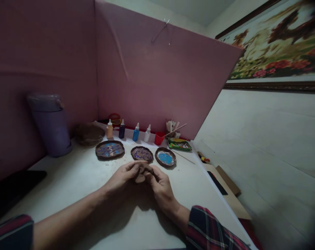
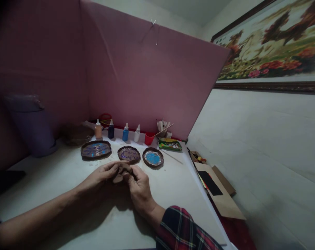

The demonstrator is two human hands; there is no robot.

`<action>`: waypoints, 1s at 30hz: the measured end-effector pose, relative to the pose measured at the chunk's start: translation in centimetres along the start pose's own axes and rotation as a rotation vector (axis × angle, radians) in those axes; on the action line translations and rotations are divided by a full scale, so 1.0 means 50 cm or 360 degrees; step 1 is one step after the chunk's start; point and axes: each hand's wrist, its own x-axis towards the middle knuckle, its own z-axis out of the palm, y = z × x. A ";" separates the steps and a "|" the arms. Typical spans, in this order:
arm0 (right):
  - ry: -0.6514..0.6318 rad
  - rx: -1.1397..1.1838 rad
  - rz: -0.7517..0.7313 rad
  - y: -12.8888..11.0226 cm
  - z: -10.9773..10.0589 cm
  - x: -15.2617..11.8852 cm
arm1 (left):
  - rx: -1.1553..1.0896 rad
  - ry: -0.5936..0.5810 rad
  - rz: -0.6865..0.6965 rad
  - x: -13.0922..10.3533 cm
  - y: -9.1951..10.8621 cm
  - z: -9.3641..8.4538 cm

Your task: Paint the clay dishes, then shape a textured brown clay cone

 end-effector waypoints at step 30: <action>0.0134 0.0157 0.0218 0.020 -0.005 0.013 | 0.0113 -0.0034 0.0112 -0.003 0.003 0.001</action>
